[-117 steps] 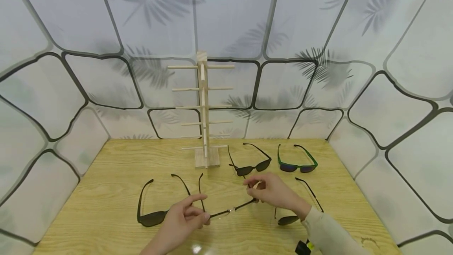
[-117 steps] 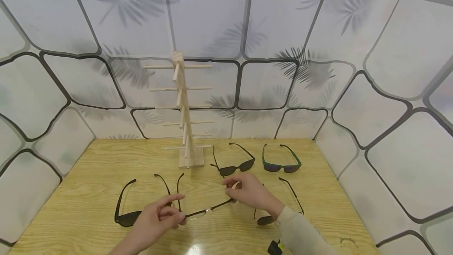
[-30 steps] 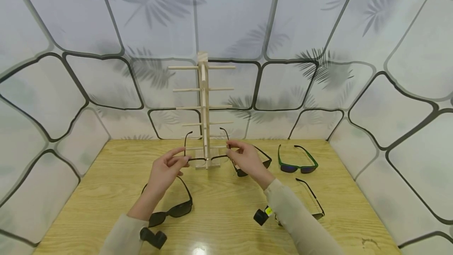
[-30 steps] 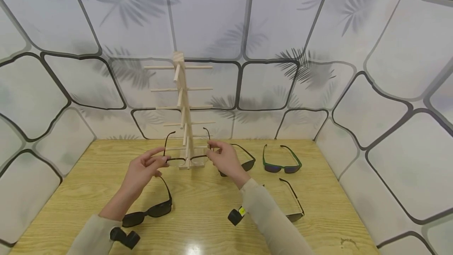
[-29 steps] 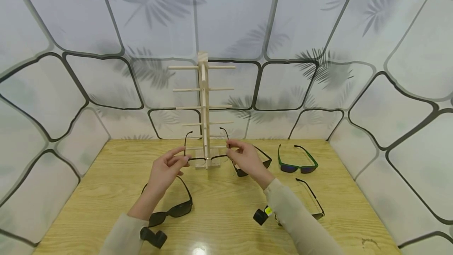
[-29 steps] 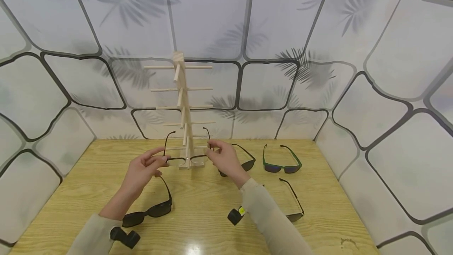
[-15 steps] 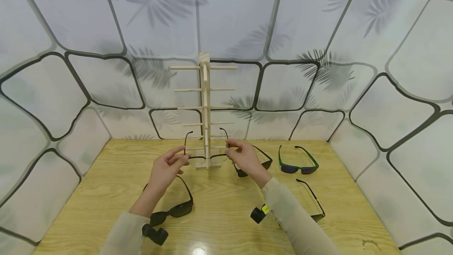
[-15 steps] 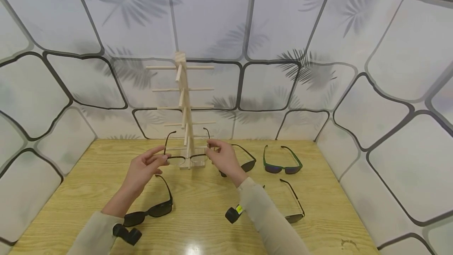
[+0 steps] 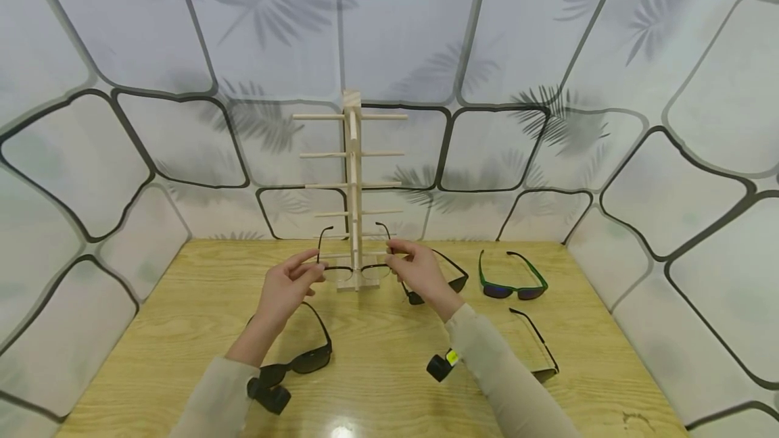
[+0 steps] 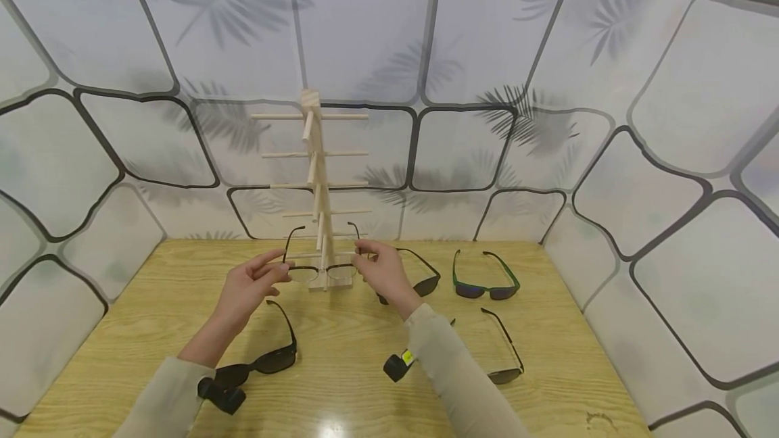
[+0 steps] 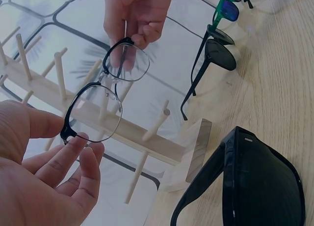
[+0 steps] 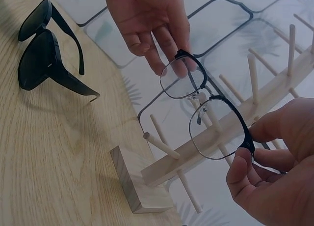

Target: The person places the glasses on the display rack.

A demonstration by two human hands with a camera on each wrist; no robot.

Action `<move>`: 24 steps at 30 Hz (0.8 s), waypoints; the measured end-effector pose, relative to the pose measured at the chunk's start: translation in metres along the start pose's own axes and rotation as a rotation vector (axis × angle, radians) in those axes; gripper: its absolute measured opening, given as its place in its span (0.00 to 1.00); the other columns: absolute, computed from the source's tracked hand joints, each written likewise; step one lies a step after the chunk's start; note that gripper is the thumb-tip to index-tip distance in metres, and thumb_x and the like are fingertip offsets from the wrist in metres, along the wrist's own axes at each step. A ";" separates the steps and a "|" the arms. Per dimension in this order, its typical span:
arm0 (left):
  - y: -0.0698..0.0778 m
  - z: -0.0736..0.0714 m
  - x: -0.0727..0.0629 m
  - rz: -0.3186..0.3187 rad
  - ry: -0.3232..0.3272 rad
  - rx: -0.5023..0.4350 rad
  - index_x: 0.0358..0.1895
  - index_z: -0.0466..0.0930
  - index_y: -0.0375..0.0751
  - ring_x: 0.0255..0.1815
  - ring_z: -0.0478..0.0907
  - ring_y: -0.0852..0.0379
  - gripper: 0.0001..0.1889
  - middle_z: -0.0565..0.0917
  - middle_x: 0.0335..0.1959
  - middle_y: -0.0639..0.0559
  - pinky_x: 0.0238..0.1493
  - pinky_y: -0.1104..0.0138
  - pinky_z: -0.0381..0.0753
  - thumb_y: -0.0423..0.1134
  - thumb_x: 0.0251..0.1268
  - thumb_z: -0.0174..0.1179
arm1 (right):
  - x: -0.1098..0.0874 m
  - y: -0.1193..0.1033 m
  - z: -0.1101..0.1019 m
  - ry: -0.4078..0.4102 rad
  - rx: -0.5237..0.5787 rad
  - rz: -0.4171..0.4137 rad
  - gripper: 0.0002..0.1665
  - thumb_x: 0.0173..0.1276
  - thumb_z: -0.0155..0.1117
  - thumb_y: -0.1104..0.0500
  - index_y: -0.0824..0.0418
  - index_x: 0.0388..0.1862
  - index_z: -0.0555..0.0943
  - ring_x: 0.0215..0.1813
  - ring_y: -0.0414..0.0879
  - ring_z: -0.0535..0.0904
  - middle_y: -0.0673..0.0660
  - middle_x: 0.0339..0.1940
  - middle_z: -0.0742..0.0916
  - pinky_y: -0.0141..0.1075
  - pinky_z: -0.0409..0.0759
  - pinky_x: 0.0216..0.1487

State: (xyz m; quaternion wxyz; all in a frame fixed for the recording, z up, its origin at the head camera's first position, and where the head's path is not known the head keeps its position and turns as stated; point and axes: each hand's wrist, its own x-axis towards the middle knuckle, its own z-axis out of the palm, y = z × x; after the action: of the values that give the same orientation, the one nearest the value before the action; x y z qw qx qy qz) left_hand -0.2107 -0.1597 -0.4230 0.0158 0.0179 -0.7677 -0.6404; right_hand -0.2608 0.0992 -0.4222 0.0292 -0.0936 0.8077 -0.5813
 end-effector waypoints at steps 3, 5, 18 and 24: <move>-0.001 0.000 0.000 -0.007 -0.002 0.000 0.74 0.76 0.43 0.39 0.86 0.69 0.25 0.88 0.60 0.40 0.39 0.70 0.84 0.41 0.79 0.62 | 0.000 0.001 0.001 -0.005 0.010 0.004 0.25 0.78 0.63 0.61 0.62 0.72 0.79 0.32 0.40 0.78 0.61 0.56 0.87 0.43 0.82 0.37; -0.001 0.000 0.000 -0.012 -0.005 0.002 0.75 0.75 0.42 0.39 0.85 0.69 0.25 0.88 0.60 0.40 0.39 0.70 0.84 0.41 0.79 0.62 | 0.000 0.000 0.001 -0.009 0.014 0.009 0.25 0.78 0.63 0.61 0.62 0.73 0.79 0.32 0.40 0.78 0.61 0.57 0.87 0.44 0.82 0.38; -0.005 0.000 0.006 -0.005 0.000 0.003 0.75 0.75 0.42 0.37 0.84 0.71 0.25 0.89 0.59 0.41 0.38 0.70 0.84 0.41 0.80 0.62 | 0.001 0.000 0.003 -0.012 0.021 0.021 0.25 0.79 0.62 0.62 0.62 0.72 0.79 0.32 0.40 0.77 0.63 0.57 0.86 0.35 0.78 0.35; -0.005 0.000 0.007 -0.005 0.001 0.005 0.75 0.75 0.42 0.39 0.85 0.68 0.24 0.88 0.60 0.40 0.38 0.70 0.84 0.40 0.80 0.61 | 0.001 -0.001 0.003 -0.017 0.020 0.036 0.25 0.80 0.62 0.60 0.62 0.73 0.79 0.33 0.40 0.77 0.64 0.59 0.86 0.41 0.80 0.38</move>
State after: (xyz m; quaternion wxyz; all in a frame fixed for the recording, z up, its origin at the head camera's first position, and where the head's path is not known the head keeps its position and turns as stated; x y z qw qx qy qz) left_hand -0.2179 -0.1606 -0.4276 0.0144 0.0202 -0.7694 -0.6383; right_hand -0.2613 0.0962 -0.4220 0.0476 -0.0836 0.8032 -0.5879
